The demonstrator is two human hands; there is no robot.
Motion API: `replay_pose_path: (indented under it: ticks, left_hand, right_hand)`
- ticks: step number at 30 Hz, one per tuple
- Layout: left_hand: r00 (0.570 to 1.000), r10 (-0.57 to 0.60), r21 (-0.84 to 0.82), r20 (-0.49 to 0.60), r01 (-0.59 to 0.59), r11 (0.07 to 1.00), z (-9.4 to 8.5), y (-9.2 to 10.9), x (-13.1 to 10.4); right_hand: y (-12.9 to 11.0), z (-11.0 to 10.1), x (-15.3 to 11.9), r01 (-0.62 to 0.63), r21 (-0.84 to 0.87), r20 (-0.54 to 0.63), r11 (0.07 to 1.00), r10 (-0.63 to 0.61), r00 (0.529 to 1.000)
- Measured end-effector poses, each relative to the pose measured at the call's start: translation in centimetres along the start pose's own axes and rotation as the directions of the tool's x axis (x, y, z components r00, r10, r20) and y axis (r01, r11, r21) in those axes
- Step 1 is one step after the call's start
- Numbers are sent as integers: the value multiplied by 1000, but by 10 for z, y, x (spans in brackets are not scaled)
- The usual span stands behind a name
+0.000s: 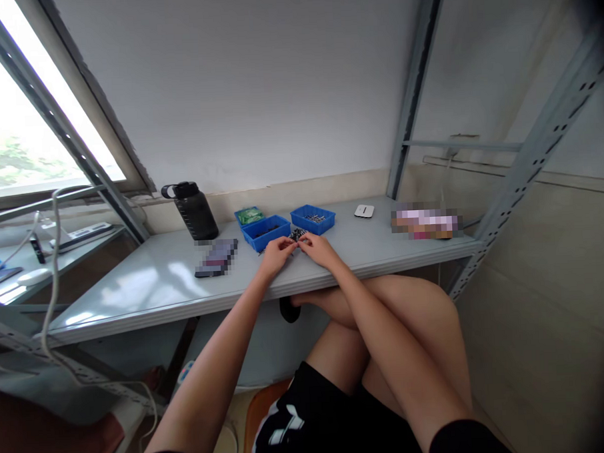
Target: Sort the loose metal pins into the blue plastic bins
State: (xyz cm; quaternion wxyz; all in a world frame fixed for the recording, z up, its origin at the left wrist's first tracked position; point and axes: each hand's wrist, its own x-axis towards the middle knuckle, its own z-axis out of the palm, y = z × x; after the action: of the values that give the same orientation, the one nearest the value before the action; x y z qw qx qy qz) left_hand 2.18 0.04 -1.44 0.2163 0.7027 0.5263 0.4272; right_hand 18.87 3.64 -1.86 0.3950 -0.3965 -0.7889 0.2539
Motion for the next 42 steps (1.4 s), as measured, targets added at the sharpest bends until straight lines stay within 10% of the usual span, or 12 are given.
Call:
replay_pose_path:
  ticks: [42]
  left_hand:
    - [998,-56,-94,-5,56,994,3,-3,1]
  right_hand:
    - [-4,-2,-2,19,94,-2,995,-19,1000]
